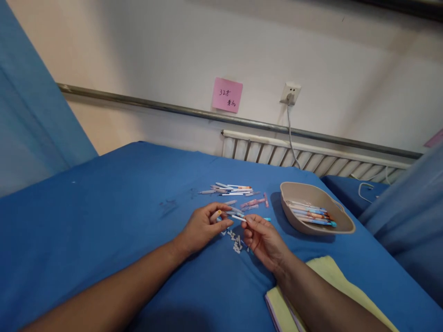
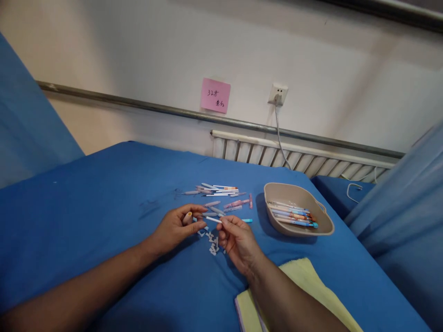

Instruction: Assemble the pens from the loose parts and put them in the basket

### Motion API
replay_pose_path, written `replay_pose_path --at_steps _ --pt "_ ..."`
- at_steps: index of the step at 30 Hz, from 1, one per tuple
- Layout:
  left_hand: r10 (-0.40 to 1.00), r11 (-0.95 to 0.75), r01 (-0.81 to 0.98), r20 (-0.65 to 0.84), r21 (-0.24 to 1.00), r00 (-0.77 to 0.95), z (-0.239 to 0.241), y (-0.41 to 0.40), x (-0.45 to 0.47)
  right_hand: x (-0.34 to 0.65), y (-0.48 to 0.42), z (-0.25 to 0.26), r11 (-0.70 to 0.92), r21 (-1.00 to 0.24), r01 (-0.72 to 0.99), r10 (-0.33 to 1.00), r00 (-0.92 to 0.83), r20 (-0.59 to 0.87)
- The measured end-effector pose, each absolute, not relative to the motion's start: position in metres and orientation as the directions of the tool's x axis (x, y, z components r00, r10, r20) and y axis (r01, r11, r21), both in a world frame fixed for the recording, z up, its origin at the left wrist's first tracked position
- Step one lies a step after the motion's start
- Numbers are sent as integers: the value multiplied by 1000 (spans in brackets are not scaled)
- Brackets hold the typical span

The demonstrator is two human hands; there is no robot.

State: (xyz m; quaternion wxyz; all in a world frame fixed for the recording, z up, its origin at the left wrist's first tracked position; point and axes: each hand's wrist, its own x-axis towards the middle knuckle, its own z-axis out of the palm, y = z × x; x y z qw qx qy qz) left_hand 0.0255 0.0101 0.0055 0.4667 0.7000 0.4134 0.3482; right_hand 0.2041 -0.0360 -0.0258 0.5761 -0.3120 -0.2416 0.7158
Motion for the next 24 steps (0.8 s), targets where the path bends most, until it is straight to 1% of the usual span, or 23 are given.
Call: replay_pose_path --at_steps 5,10,15,21,24 --pt "867 -319 324 137 891 479 14 10 20 212 -34 -24 -173 -720 -672 985 -96 -147" --pt "819 -433 345 204 832 536 21 11 16 218 -32 -20 -89 -791 -605 996 -34 -87" --pt "804 -469 394 197 791 562 22 9 15 220 -31 -17 -51 -840 -540 998 5 -64" --pt "795 -491 400 210 774 569 19 12 16 224 -30 -17 -31 -844 -535 999 0 -37" --pt "795 -505 440 203 743 571 21 12 15 225 -29 -17 -19 -846 -533 999 14 -31"
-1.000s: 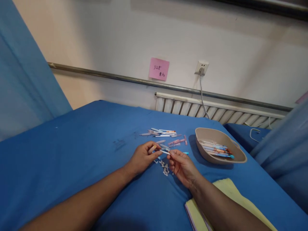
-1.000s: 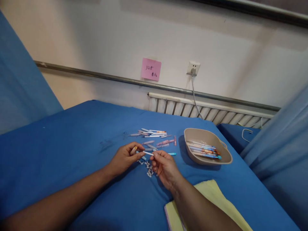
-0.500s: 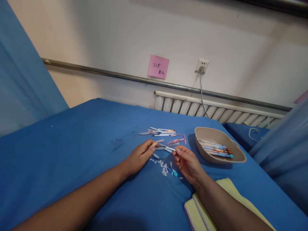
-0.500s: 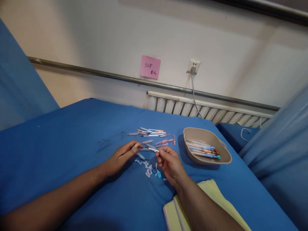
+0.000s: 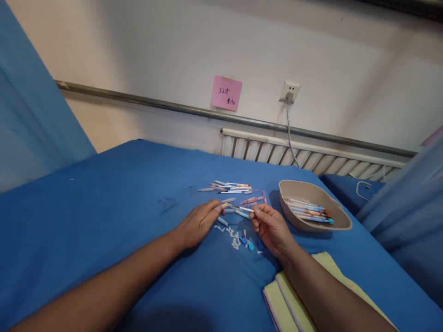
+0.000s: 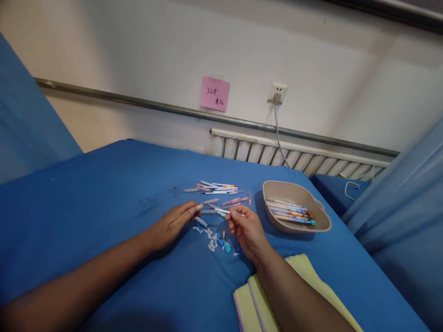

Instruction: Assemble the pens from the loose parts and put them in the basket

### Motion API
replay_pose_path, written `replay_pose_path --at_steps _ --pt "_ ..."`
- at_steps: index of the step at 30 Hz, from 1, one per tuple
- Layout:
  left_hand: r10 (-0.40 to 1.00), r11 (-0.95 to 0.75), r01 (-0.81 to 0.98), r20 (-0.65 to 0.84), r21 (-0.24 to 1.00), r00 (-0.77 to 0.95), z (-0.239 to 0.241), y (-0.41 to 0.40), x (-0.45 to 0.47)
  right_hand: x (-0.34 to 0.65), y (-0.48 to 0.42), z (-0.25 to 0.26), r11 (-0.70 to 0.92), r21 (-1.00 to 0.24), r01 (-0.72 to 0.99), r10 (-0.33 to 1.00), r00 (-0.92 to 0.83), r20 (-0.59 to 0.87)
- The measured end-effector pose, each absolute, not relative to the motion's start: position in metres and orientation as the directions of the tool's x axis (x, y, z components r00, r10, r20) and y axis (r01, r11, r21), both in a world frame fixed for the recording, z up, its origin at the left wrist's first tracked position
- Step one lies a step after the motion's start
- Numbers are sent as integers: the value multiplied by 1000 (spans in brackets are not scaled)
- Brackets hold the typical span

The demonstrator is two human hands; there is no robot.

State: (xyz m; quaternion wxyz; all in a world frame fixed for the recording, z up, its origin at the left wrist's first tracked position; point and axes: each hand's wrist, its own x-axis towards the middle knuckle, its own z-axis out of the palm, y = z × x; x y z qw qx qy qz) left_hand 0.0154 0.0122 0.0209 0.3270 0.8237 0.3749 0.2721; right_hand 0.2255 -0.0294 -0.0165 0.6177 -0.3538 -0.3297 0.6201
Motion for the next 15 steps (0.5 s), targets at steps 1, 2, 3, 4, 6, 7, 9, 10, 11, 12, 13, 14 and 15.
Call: replay_pose_path --at_steps 1,2,3,4,6,7,9,10,11,12,13,14,15 --pt "798 -509 463 195 726 571 22 12 15 225 -29 -16 -19 -849 -529 999 18 -33" --pt "800 -512 489 184 706 571 23 12 15 225 -30 -16 -19 -852 -524 999 21 -35" --pt "802 -515 514 174 686 572 25 11 15 225 -30 -15 -19 -855 -519 999 22 -36" --pt "803 -520 535 167 666 572 26 11 15 224 -30 -15 -21 -858 -514 999 23 -38" --pt "802 -532 562 163 633 575 27 10 16 224 -30 -15 -20 -863 -505 999 24 -37" --pt "799 -540 569 164 620 579 27 9 16 224 -30 -15 -18 -865 -502 999 24 -34" --pt "795 -552 579 169 601 583 27 9 17 223 -30 -16 -14 -868 -497 999 22 -29" --pt "794 -556 585 169 591 584 27 9 17 224 -30 -17 -12 -869 -494 999 19 -25" --pt "792 -560 590 169 581 586 27 9 17 224 -30 -18 -10 -871 -491 1000 18 -22" --pt "789 -568 593 170 571 591 27 9 17 224 -30 -18 -6 -873 -488 1000 19 -18" --pt "783 -578 594 177 559 596 27 9 17 224 -29 -19 -2 -876 -483 1000 20 -14" --pt "776 -593 593 188 545 602 27 9 17 224 -29 -19 3 -879 -476 1000 22 -9" --pt "766 -610 590 202 529 610 28 9 17 224 -28 -20 10 -883 -468 1000 26 -3"
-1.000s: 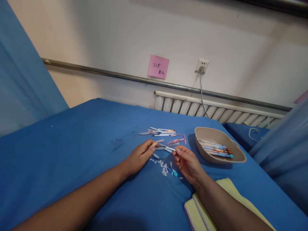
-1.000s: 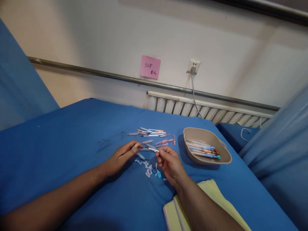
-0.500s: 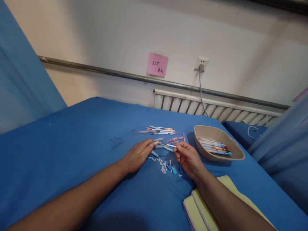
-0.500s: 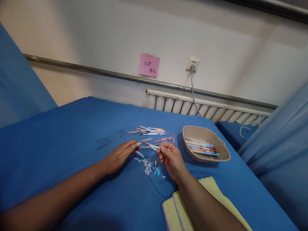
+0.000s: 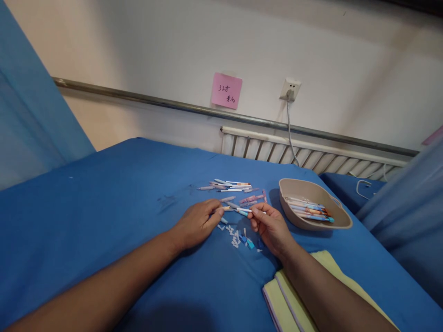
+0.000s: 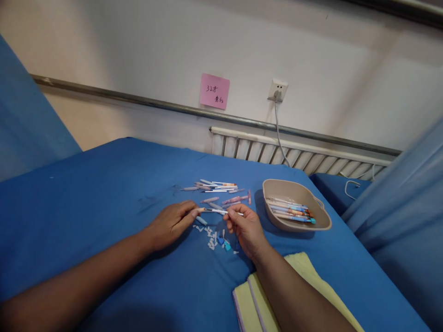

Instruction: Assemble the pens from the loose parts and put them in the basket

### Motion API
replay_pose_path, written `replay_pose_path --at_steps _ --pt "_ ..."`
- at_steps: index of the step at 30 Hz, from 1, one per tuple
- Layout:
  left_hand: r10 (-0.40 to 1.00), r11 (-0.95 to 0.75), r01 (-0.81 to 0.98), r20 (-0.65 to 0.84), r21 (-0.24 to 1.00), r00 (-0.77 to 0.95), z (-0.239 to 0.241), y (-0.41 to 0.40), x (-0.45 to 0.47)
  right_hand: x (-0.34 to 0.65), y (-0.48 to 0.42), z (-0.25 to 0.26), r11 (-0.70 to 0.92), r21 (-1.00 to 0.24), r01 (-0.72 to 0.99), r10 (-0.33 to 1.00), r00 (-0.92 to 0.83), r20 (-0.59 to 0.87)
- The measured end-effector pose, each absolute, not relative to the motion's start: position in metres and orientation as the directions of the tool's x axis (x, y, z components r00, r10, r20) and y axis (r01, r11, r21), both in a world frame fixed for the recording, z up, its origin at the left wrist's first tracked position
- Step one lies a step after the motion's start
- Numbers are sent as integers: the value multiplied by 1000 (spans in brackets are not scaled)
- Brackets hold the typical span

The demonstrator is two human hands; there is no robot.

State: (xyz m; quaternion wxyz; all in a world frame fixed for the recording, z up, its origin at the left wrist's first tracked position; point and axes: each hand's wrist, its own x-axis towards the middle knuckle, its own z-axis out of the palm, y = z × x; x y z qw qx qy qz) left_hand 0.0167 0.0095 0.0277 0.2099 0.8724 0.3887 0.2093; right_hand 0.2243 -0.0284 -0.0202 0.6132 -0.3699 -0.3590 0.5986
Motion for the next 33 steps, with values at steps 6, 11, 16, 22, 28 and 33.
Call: replay_pose_path --at_steps 6,11,16,22,28,33 --pt "719 -688 596 277 413 637 28 10 13 227 -28 -23 73 -932 -356 997 56 56" --pt "694 -716 585 295 382 656 25 10 12 226 -28 -22 116 -970 -212 991 87 100" --pt "681 -705 532 239 469 692 17 9 15 221 -30 -25 186 -982 -25 981 68 184" --pt "668 -468 389 30 794 744 7 4 24 215 -41 -21 297 -950 101 950 -135 282" --pt "545 -96 249 -159 964 824 -7 3 34 212 -48 -17 278 -960 -10 918 -293 269" --pt "512 31 214 -199 976 836 -10 4 35 212 -38 -26 183 -948 -260 935 -253 249"
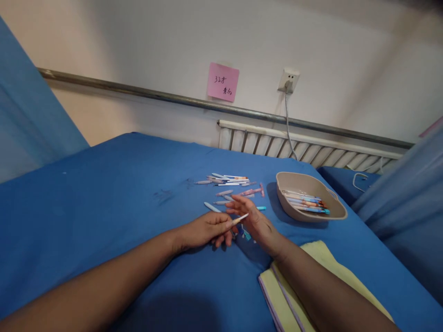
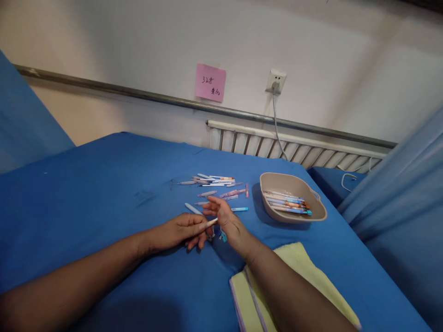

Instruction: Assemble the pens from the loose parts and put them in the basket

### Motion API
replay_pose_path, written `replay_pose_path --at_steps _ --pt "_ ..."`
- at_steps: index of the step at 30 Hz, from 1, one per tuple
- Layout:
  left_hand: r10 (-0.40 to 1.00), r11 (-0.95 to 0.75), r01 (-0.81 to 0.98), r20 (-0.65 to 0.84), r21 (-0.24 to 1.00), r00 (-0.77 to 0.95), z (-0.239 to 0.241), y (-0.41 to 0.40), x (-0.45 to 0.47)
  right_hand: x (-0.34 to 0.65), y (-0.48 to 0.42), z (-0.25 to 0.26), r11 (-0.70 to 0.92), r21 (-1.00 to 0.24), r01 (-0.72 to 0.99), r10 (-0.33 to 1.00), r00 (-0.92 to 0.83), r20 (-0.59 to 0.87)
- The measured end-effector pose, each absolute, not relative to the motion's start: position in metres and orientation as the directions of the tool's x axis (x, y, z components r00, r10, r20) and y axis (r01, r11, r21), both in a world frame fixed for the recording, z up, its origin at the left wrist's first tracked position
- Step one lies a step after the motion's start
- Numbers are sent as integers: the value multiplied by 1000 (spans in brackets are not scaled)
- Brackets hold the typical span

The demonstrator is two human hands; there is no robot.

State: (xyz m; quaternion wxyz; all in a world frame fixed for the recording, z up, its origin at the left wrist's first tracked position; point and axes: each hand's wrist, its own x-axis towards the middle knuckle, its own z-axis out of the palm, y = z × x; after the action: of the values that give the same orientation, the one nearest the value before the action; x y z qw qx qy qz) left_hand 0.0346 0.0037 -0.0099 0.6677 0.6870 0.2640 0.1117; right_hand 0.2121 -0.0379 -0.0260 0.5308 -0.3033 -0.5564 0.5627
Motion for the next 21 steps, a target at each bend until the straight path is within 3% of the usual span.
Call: replay_pose_path --at_steps 5,11,17,21 --pt "571 82 165 -182 983 801 -5 6 30 221 -30 -22 170 -924 -343 979 -51 199" --pt "670 248 39 -200 968 715 -10 17 27 249 -15 -19 204 -978 -54 942 284 181" --pt "728 404 -90 -261 910 634 -11 23 24 270 1 -36 173 -973 151 929 303 213" --pt "737 437 -123 -276 891 618 -9 24 24 277 3 -46 153 -861 486 932 219 289"
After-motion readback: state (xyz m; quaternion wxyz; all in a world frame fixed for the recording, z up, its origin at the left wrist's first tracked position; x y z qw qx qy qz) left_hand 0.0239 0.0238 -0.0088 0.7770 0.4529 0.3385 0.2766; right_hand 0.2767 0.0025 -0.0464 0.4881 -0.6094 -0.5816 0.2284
